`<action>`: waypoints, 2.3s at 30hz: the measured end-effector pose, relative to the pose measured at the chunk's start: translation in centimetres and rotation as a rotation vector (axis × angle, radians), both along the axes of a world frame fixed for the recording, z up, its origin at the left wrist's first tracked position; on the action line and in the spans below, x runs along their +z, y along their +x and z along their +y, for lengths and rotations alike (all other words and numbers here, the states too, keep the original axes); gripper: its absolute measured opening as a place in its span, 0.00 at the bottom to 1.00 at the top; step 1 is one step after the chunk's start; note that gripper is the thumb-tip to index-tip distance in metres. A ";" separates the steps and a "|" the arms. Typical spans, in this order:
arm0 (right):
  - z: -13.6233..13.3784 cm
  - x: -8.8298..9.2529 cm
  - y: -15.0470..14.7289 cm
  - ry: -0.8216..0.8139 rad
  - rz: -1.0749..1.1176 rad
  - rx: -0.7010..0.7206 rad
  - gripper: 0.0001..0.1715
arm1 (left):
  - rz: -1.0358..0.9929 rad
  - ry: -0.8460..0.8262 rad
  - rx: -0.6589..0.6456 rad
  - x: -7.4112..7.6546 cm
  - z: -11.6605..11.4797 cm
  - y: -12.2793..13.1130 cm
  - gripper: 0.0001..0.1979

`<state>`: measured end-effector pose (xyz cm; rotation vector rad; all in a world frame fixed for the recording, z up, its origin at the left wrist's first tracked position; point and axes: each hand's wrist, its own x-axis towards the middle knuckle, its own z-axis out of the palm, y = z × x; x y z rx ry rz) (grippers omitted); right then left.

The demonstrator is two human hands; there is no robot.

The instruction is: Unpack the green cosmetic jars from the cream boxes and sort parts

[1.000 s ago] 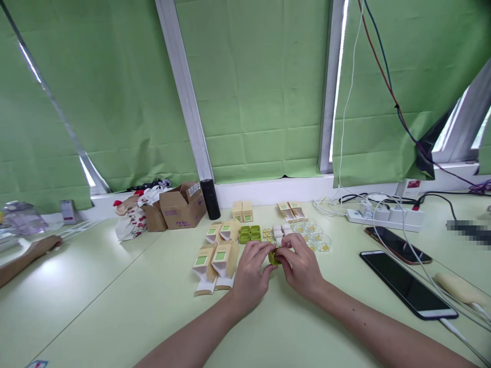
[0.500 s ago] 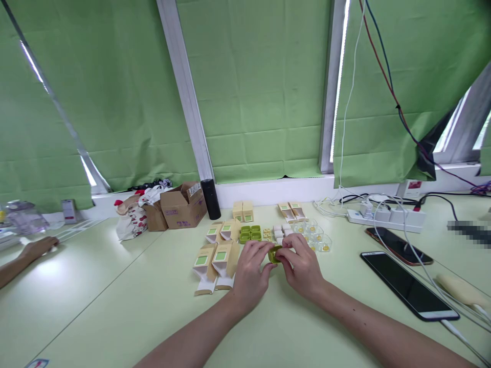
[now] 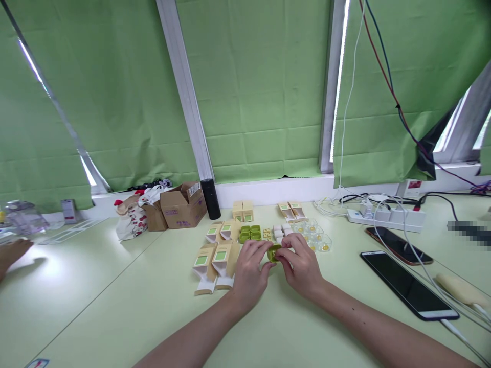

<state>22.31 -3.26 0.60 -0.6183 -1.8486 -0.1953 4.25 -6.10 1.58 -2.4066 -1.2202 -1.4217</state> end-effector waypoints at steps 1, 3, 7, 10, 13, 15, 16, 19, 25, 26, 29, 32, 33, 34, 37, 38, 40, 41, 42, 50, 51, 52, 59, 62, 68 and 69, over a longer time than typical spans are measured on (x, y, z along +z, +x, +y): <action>0.0 0.0 0.0 0.000 -0.001 0.001 0.12 | 0.001 -0.002 0.004 0.0 0.0 0.0 0.25; 0.0 -0.1 0.0 0.004 -0.004 0.002 0.12 | 0.002 -0.005 0.009 -0.2 0.1 0.0 0.24; 0.0 0.0 0.0 0.014 -0.001 0.001 0.12 | 0.004 -0.012 0.013 -0.3 0.2 0.0 0.24; -0.1 0.1 0.0 0.018 -0.003 0.001 0.12 | 0.007 -0.008 0.017 -0.2 0.1 0.0 0.24; 0.0 0.1 0.0 0.014 -0.004 -0.003 0.12 | 0.003 -0.002 0.017 -0.1 0.1 0.0 0.24; 0.0 0.0 0.0 0.011 -0.003 -0.004 0.12 | -0.001 0.004 0.020 0.0 0.1 0.0 0.23; 0.1 -0.1 0.0 0.011 -0.005 -0.004 0.12 | -0.002 0.005 0.023 0.0 0.1 0.0 0.23; 0.1 -0.1 0.0 0.010 -0.008 -0.007 0.12 | -0.005 -0.001 0.029 0.0 0.1 0.0 0.23; 0.1 -0.2 0.0 0.009 -0.017 -0.001 0.12 | -0.003 -0.034 0.035 0.0 0.1 -0.1 0.22; 0.1 -0.2 0.0 0.005 -0.018 -0.002 0.12 | -0.003 -0.035 0.036 0.0 0.1 0.0 0.22; 0.1 -0.2 0.0 -0.002 -0.019 -0.007 0.12 | -0.005 -0.030 0.037 0.0 0.1 0.0 0.22; 0.1 -0.2 0.0 0.010 -0.022 -0.008 0.12 | -0.005 -0.020 0.036 0.0 0.1 0.0 0.22; 0.1 -0.2 0.0 0.013 -0.022 -0.008 0.12 | -0.003 -0.018 0.036 0.0 0.1 0.0 0.22; 0.2 -0.2 0.0 0.014 -0.024 -0.009 0.12 | -0.002 -0.016 0.036 0.0 0.1 0.0 0.22; 0.2 -0.2 0.0 0.010 -0.026 -0.011 0.12 | 0.000 -0.019 0.039 0.0 0.1 -0.1 0.22; 0.2 -0.2 0.0 0.008 -0.025 -0.011 0.12 | 0.000 -0.021 0.040 0.0 0.2 -0.1 0.22; 0.2 -0.2 0.0 0.005 -0.023 -0.009 0.12 | 0.000 -0.023 0.042 0.0 0.2 -0.1 0.22; 0.1 -0.2 0.0 0.004 -0.022 -0.007 0.12 | 0.001 -0.023 0.042 0.0 0.2 -0.1 0.22; 0.1 -0.2 0.0 0.003 -0.021 -0.006 0.12 | 0.000 -0.022 0.043 0.0 0.2 -0.1 0.22; -0.3 0.1 -0.2 0.001 -0.028 -0.008 0.12 | -0.016 -0.034 0.079 -0.2 0.6 -0.4 0.22; -0.4 0.1 -0.2 0.001 -0.033 -0.008 0.12 | -0.028 -0.040 0.100 -0.2 0.8 -0.5 0.22; -0.5 0.1 -0.2 0.005 -0.035 -0.008 0.12 | -0.043 -0.052 0.125 -0.3 1.1 -0.7 0.21; -0.7 0.1 -0.2 -0.008 -0.019 -0.016 0.12 | -0.239 -0.162 0.220 -0.1 1.8 -1.5 0.21; -0.1 0.1 0.0 -0.035 -0.016 -0.011 0.12 | -0.331 -0.206 0.244 0.3 1.8 -1.6 0.21; 2.9 0.0 -0.3 -0.120 -0.095 -0.088 0.12 | -0.469 -0.227 0.239 0.2 2.2 -2.0 0.20; 3.6 -0.1 -0.5 -0.133 -0.117 -0.114 0.12 | -0.485 -0.226 0.231 0.2 2.3 -2.0 0.19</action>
